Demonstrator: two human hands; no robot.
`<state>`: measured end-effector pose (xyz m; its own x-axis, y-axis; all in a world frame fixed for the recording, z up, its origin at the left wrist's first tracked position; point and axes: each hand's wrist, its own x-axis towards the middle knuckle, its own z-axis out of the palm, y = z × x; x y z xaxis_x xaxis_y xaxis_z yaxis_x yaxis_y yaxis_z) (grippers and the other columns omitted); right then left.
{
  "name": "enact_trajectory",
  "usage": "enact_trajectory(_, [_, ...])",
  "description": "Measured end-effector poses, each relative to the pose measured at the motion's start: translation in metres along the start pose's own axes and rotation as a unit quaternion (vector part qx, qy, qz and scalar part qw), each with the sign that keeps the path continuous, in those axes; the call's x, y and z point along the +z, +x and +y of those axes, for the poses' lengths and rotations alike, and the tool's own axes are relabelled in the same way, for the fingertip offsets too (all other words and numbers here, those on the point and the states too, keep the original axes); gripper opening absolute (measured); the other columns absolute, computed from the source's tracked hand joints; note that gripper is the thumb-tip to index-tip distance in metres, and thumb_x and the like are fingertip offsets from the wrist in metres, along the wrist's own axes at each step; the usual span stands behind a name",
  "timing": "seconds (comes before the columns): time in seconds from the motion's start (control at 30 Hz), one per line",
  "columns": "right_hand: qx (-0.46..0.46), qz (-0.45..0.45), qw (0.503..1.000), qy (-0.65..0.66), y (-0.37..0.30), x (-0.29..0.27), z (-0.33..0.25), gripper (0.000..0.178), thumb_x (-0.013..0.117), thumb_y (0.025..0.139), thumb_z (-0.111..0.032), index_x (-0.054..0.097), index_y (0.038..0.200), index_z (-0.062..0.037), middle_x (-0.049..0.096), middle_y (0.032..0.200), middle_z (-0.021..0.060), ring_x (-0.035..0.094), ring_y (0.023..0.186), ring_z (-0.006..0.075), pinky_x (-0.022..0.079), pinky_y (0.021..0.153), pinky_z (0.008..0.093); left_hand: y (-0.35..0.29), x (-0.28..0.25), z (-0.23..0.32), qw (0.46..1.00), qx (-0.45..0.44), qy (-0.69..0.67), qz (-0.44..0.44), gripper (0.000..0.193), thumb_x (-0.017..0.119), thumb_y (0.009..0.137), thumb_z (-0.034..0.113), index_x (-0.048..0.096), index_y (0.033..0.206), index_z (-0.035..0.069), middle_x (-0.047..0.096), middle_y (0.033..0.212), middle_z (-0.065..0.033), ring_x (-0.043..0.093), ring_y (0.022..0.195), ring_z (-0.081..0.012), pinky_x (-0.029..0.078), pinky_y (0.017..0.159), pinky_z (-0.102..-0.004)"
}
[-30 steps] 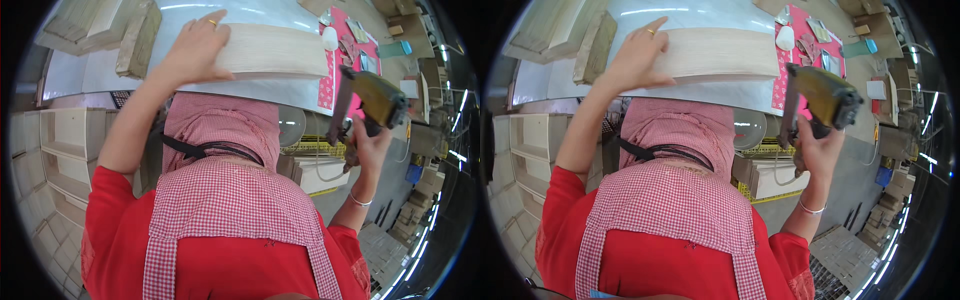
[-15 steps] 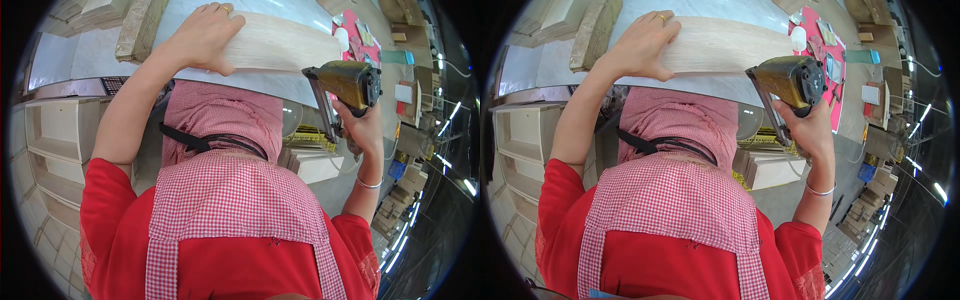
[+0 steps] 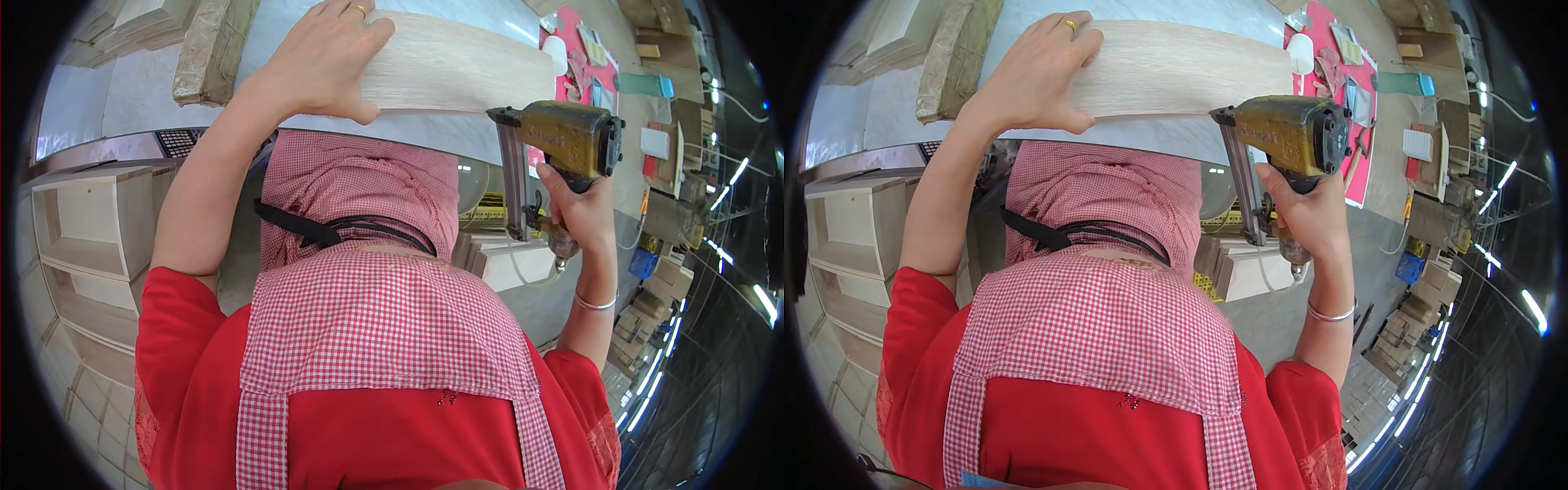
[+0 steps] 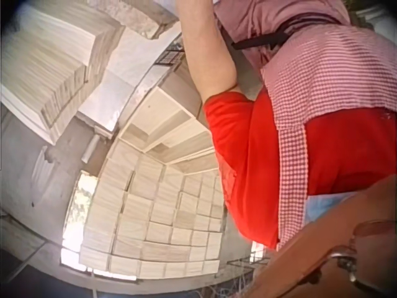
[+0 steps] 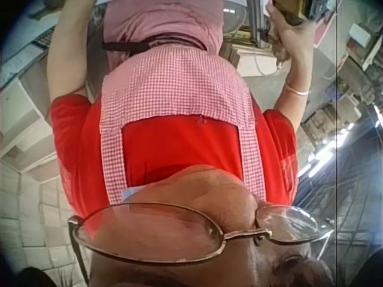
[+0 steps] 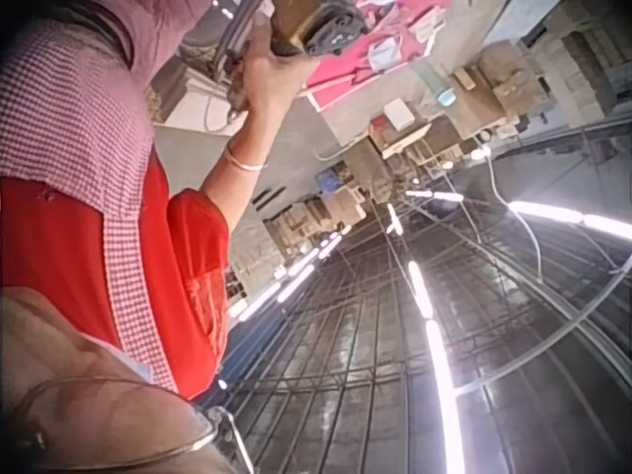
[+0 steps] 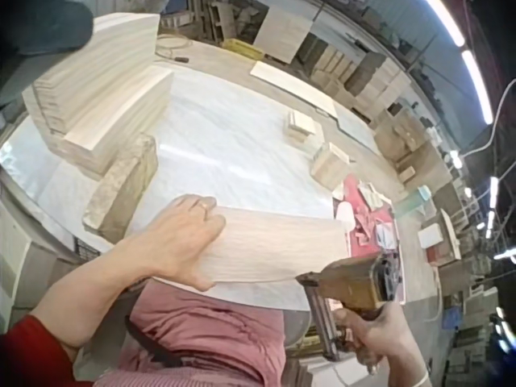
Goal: Assembling small wooden boxes by gluing components and securing them with a pneumatic nail gun.
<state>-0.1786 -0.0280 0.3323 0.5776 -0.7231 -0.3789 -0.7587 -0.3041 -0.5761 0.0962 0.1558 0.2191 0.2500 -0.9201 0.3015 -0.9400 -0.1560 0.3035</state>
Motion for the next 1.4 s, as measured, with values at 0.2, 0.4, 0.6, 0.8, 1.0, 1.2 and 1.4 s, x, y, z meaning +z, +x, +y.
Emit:
enact_trajectory(0.2, [0.008,-0.003,0.999,-0.052,-0.001,0.002,-0.011,0.026,0.078,0.086,-0.013,0.066,0.102,0.0028,0.064,0.072,0.0009,0.055,0.054,0.0065,0.044,0.048,0.0245,-0.009,-0.002,-0.007,1.0,0.003,-0.023,-0.015,0.067,0.086,0.055,0.032,0.049,0.104,0.005,0.051,0.13,-0.0266,0.048,0.122,-0.0435,0.039,0.105,-0.0489])
enact_trajectory(0.4, [-0.199,0.011,0.98,0.015,-0.012,0.026,-0.022,0.022,0.079,0.087,-0.02,0.069,0.094,-0.0008,0.06,0.067,-0.0019,0.049,0.047,0.0049,0.036,0.041,0.0232,-0.02,-0.027,-0.02,0.986,0.111,-0.113,0.059,0.056,0.08,0.064,0.028,0.052,0.103,-0.002,0.045,0.129,-0.0407,0.039,0.131,-0.0509,0.033,0.109,-0.056])
enact_trajectory(0.6, [-0.19,-0.08,0.979,0.003,-0.017,0.05,-0.062,0.028,0.08,0.086,-0.022,0.069,0.1,-0.0009,0.062,0.071,-0.0021,0.051,0.051,0.0051,0.039,0.045,0.023,-0.015,-0.035,-0.023,0.985,0.014,-0.139,-0.098,0.058,0.081,0.063,0.03,0.052,0.102,-0.002,0.049,0.121,-0.0379,0.04,0.129,-0.0504,0.035,0.107,-0.0507])
enact_trajectory(0.8, [-0.164,-0.114,0.98,-0.016,-0.013,0.063,-0.079,0.039,0.081,0.083,-0.011,0.064,0.115,0.0033,0.072,0.108,0.0107,0.066,0.098,0.0167,0.052,0.086,0.0316,-0.014,-0.038,-0.023,0.982,0.014,-0.166,-0.093,0.058,0.081,0.062,0.03,0.052,0.1,-0.002,0.051,0.114,-0.0346,0.042,0.125,-0.05,0.036,0.105,-0.0506])
enact_trajectory(1.0, [-0.186,-0.103,0.977,-0.007,-0.013,0.072,-0.075,0.031,0.081,0.086,-0.024,0.068,0.102,-0.0005,0.062,0.071,-0.002,0.05,0.051,0.0055,0.039,0.045,0.0234,-0.019,-0.03,-0.028,0.983,0.038,-0.175,-0.048,0.059,0.082,0.061,0.031,0.051,0.098,-0.002,0.051,0.113,-0.0345,0.044,0.122,-0.0499,0.036,0.103,-0.0511])
enact_trajectory(1.2, [-0.16,-0.098,0.982,-0.005,-0.016,0.076,-0.075,0.029,0.08,0.086,-0.024,0.069,0.098,-0.0002,0.061,0.07,-0.002,0.05,0.051,0.0055,0.039,0.044,0.0237,-0.02,-0.022,-0.029,0.983,0.048,-0.178,-0.013,0.059,0.082,0.061,0.032,0.051,0.097,-0.002,0.051,0.114,-0.0357,0.044,0.121,-0.0503,0.036,0.103,-0.0515])
enact_trajectory(1.4, [-0.138,-0.085,0.987,0.004,-0.02,0.078,-0.073,0.028,0.08,0.087,-0.025,0.069,0.093,0.0001,0.061,0.069,-0.0019,0.05,0.05,0.0055,0.038,0.044,0.0239,-0.017,-0.036,-0.027,0.987,0.028,-0.152,-0.046,0.06,0.08,0.065,0.032,0.053,0.104,-0.004,0.052,0.115,-0.0351,0.049,0.117,-0.0487,0.041,0.099,-0.0489])
